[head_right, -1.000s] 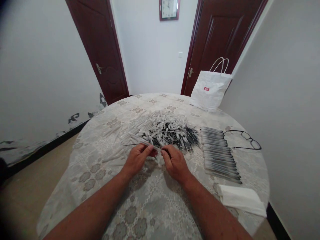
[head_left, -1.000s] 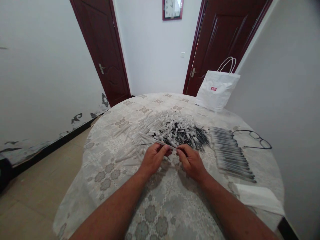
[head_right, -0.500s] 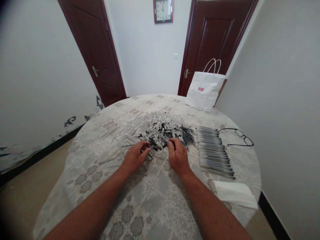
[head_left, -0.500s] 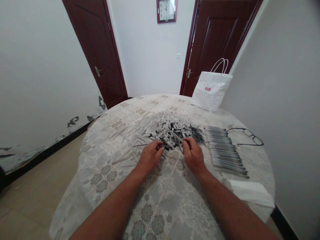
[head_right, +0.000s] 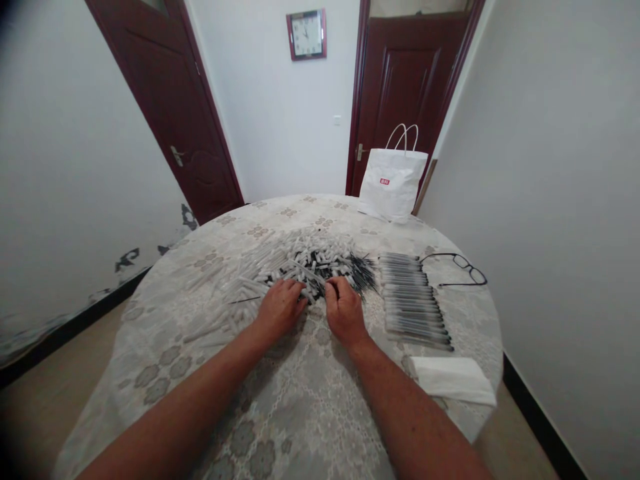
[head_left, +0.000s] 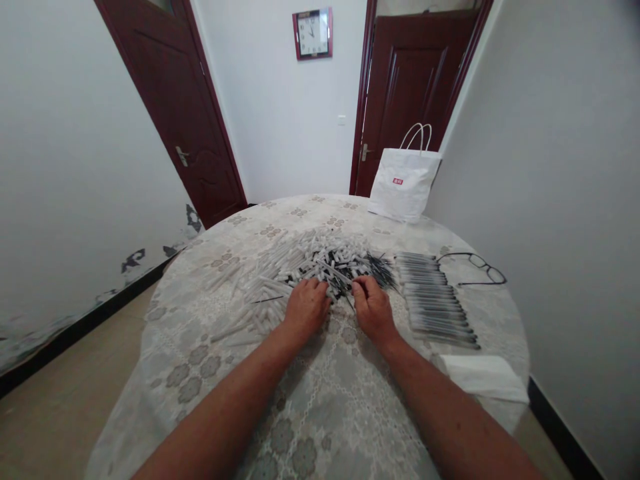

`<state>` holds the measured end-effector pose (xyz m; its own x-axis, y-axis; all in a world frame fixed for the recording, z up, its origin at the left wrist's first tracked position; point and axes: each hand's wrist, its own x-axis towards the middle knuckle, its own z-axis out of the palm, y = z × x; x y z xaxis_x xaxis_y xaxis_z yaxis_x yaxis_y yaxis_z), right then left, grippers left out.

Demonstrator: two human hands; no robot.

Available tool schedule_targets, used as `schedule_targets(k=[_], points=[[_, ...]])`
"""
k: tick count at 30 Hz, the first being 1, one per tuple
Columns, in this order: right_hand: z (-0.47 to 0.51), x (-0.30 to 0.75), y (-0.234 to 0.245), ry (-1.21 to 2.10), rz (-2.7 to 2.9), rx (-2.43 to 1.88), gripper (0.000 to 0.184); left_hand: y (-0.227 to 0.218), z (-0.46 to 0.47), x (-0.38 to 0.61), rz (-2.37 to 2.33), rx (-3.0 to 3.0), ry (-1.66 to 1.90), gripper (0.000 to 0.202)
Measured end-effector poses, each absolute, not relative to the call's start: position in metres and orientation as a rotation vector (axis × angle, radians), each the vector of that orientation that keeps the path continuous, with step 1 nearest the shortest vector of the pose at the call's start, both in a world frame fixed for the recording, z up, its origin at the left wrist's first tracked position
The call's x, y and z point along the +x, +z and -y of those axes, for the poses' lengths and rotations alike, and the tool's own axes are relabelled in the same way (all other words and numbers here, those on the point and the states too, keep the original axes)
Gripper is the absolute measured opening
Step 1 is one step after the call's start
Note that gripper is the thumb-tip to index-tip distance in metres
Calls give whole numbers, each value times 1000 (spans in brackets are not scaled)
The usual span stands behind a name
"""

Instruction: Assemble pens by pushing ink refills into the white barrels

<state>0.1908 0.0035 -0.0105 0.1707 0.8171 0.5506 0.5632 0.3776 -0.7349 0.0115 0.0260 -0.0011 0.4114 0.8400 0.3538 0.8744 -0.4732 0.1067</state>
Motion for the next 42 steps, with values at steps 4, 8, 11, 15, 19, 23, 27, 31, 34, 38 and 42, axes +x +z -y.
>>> schedule_targets(k=[4, 8, 11, 15, 19, 23, 27, 31, 34, 38, 42], points=[[-4, 191, -10, 283, 1508, -1300, 25, -4, -36, 17, 1557, -2531, -432, 23], [-4, 192, -9, 286, 1503, -1302, 25, -6, -38, 20, 1510, -2487, -402, 20], [-4, 193, -8, 292, 1501, -1293, 26, -8, -37, 21, 1475, -2483, -440, 20], [-4, 192, -8, 296, 1496, -1287, 26, -10, -36, 20, 1428, -2486, -525, 18], [-4, 192, -9, 291, 1491, -1284, 26, -14, -36, 21, 1373, -2538, -613, 16], [-4, 194, -11, 347, 1445, -1291, 25, -17, -37, 23, 1336, -2586, -779, 17], [-5, 194, -11, 501, 1316, -1230, 27, -8, -38, 15, 1400, -2623, -1212, 21], [-6, 194, -10, 696, 1174, -1059, 27, 12, -31, -3, 1848, -2532, -1878, 24], [-4, 194, -8, 764, 1157, -992, 24, 19, -20, -19, 2172, -2312, -2611, 32], [1, 191, -8, 743, 1247, -1016, 23, 12, -7, -36, 2197, -1957, -3274, 37], [5, 188, -14, 683, 1358, -1097, 24, 1, -4, -42, 2123, -1933, -3352, 37]])
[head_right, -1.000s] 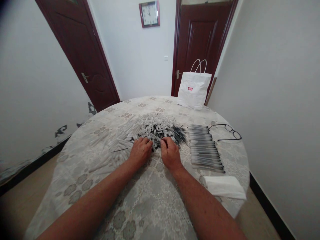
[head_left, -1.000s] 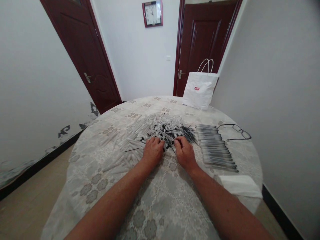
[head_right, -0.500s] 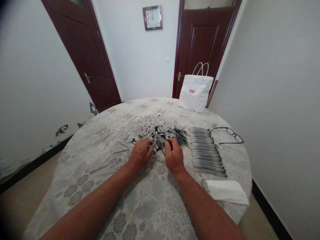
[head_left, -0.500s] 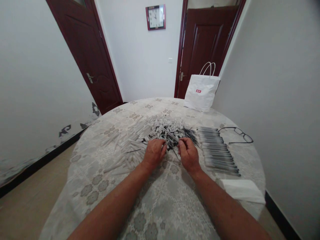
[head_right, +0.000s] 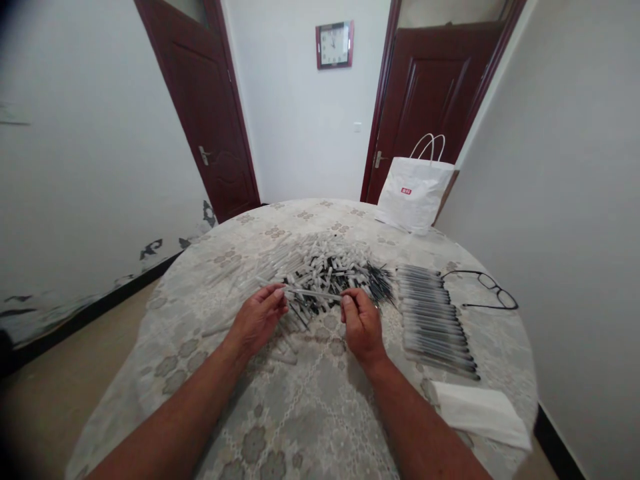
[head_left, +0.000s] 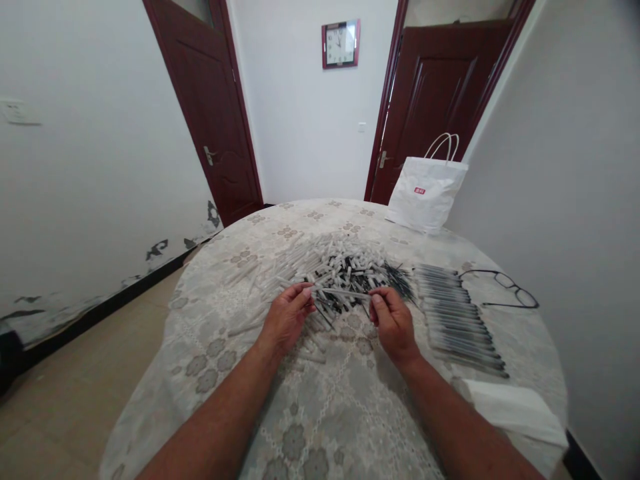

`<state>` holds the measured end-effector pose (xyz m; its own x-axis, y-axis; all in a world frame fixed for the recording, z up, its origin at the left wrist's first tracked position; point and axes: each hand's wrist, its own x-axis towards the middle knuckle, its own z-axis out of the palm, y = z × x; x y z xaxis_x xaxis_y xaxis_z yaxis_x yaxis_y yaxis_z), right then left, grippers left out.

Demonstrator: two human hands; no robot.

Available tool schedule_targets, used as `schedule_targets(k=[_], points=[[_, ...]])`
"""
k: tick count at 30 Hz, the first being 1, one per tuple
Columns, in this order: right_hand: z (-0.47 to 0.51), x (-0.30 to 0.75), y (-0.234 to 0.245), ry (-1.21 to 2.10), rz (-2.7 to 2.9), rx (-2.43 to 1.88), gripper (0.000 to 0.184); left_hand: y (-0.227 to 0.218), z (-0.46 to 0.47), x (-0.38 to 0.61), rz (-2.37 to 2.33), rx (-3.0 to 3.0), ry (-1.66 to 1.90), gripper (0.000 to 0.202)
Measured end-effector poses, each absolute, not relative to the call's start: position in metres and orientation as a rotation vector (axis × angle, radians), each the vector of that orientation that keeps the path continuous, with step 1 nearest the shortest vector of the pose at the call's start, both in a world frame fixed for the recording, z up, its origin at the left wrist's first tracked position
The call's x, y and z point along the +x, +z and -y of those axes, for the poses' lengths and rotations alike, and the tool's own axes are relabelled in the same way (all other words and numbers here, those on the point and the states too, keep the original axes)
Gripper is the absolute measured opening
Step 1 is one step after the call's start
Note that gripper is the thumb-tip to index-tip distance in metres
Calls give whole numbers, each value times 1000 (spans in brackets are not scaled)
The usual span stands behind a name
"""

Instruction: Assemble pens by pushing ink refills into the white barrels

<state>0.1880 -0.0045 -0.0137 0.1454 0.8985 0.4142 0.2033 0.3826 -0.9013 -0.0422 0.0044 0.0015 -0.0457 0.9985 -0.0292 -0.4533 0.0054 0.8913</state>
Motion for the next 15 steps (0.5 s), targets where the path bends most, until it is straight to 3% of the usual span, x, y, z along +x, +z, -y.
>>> schedule_targets(k=[15], points=[[5, 188, -20, 604, 1468, -1198, 26, -7, -7, -44, -1020, 1056, 1376, 33]])
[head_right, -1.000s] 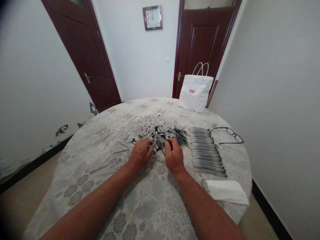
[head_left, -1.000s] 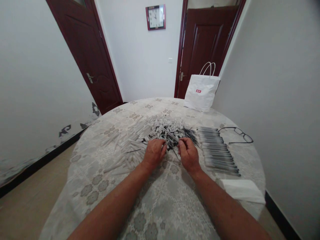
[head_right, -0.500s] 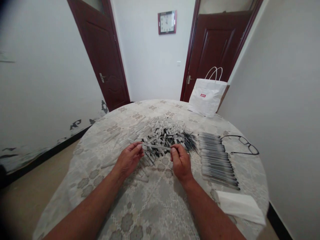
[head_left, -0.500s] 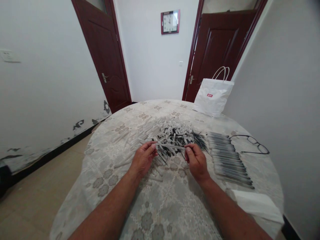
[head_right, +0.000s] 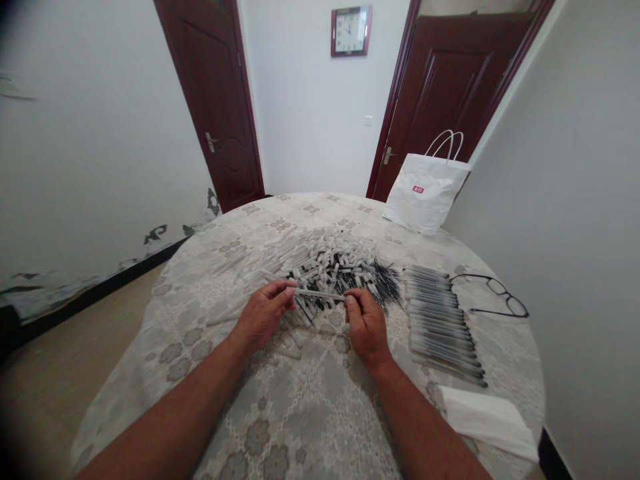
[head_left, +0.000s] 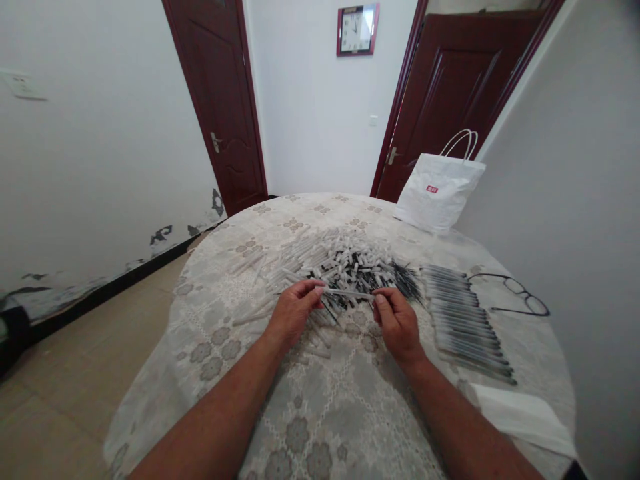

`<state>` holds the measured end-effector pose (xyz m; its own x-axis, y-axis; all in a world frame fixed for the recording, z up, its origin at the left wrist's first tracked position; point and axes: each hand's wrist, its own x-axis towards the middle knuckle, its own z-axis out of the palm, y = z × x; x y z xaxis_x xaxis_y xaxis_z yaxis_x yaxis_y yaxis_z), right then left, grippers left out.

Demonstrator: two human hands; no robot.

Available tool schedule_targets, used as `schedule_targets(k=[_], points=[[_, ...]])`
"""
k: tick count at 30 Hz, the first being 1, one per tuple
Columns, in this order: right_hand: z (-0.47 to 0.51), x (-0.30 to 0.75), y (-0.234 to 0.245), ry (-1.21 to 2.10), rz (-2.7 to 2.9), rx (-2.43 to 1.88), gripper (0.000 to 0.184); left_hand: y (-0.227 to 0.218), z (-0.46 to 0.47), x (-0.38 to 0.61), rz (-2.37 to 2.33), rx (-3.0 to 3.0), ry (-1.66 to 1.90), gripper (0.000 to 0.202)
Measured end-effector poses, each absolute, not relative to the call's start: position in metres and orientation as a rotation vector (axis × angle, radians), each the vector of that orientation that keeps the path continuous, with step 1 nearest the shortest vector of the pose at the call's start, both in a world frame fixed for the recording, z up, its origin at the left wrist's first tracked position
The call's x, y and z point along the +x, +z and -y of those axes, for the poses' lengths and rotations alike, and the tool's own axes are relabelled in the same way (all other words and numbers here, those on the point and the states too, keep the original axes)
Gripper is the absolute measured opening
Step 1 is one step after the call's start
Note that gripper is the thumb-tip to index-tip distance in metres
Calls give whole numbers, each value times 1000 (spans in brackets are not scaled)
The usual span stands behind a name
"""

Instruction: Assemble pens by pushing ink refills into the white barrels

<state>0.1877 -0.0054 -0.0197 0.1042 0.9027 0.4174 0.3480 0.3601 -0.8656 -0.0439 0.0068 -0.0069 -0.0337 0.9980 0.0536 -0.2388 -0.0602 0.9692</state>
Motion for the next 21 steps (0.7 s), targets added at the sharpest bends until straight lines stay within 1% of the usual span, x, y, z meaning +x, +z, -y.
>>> schedule_targets(k=[3, 8, 12, 17, 19, 21], points=[[6, 187, -20, 565, 1543, -1188, 25, -7, -7, -44, -997, 1051, 1369, 32], [8, 182, -17, 405, 1797, -1141, 21, -3, -8, -44, -873, 814, 1424, 33], [9, 177, -17, 270, 1999, -1056, 25, -5, -9, -45, -821, 694, 1435, 34], [16, 171, -17, 138, 2129, -1057, 28, -9, -11, -43, -805, 684, 1476, 33], [19, 168, -15, 146, 2118, -1056, 28, -10, -12, -42, -805, 701, 1486, 33], [22, 167, -11, 233, 2079, -1076, 27, -10, -12, -42, -799, 715, 1490, 32]])
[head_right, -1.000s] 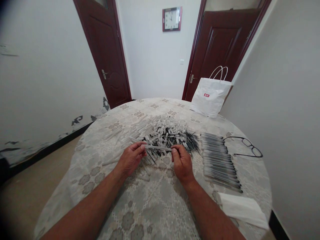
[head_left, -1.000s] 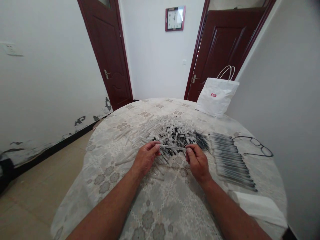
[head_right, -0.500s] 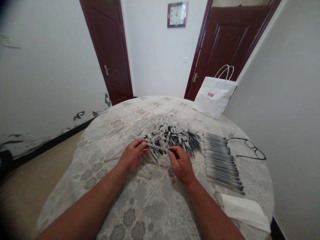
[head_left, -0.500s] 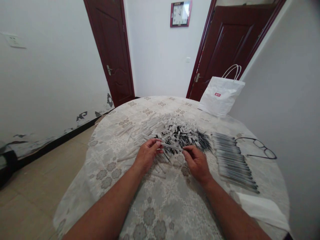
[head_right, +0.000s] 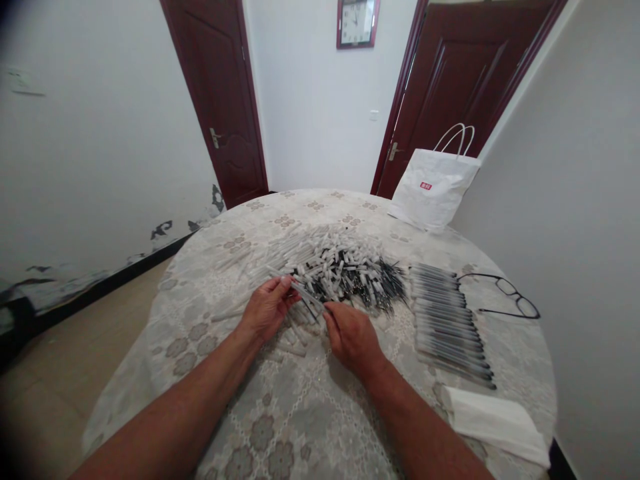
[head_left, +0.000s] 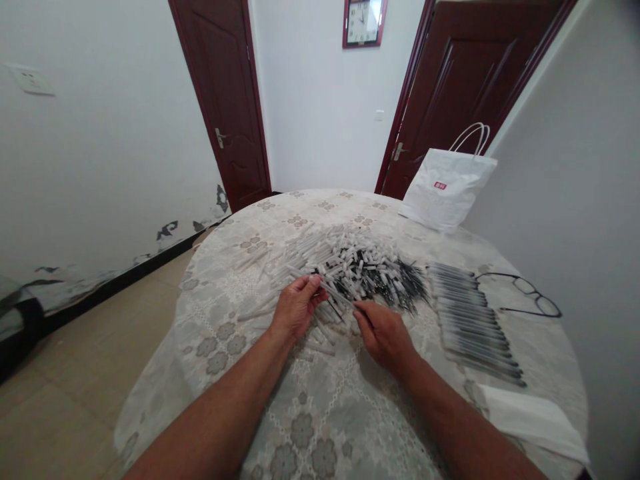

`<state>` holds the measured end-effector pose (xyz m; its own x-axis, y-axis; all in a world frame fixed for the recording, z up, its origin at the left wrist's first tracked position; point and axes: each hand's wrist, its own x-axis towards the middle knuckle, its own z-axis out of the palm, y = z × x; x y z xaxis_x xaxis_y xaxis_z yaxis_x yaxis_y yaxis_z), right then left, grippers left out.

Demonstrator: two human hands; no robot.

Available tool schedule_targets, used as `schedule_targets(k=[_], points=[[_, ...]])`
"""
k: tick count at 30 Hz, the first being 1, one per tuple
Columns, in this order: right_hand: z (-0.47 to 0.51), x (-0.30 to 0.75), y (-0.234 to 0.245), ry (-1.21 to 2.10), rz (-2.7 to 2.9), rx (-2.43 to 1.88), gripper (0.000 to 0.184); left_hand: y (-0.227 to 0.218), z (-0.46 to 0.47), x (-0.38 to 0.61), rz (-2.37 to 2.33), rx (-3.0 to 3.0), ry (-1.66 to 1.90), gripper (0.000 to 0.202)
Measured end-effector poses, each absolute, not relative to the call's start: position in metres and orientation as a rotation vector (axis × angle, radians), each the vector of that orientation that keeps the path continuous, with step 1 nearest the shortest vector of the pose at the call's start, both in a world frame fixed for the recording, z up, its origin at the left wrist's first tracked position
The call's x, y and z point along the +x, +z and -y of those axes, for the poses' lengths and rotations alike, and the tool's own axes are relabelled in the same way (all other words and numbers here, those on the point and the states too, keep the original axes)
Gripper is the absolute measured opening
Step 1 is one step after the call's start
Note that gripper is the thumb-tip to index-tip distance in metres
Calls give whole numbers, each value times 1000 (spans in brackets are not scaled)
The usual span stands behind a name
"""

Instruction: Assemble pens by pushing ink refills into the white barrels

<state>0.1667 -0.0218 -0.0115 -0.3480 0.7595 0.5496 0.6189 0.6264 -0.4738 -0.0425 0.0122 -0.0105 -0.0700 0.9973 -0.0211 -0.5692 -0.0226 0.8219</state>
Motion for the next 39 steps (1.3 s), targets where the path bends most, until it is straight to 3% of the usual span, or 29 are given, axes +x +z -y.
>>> schedule_targets(k=[10, 15, 18, 22, 25, 35, 39], points=[[20, 168, -7, 1479, 1444, -1193, 29, -4, -10, -41, -812, 756, 1449, 32], [15, 171, -11, 1713, 1246, -1151, 34, -4, -8, -39, -839, 786, 1425, 33], [13, 171, -10, 1548, 1452, -1228, 30, -6, -6, -35, -885, 813, 1439, 35], [15, 172, 3, 780, 1969, -1212, 17, -8, -2, -30, -965, 929, 1383, 38], [17, 175, 16, 462, 2085, -1188, 17, -9, 1, -27, -1005, 1085, 1222, 42], [15, 235, 54, 99, 2504, -1614, 15, 5, 19, -14, -1247, 1675, 921, 40], [-15, 294, 54, -120, 2333, -2084, 21, 0, 20, -14, -1263, 1770, 857, 40]])
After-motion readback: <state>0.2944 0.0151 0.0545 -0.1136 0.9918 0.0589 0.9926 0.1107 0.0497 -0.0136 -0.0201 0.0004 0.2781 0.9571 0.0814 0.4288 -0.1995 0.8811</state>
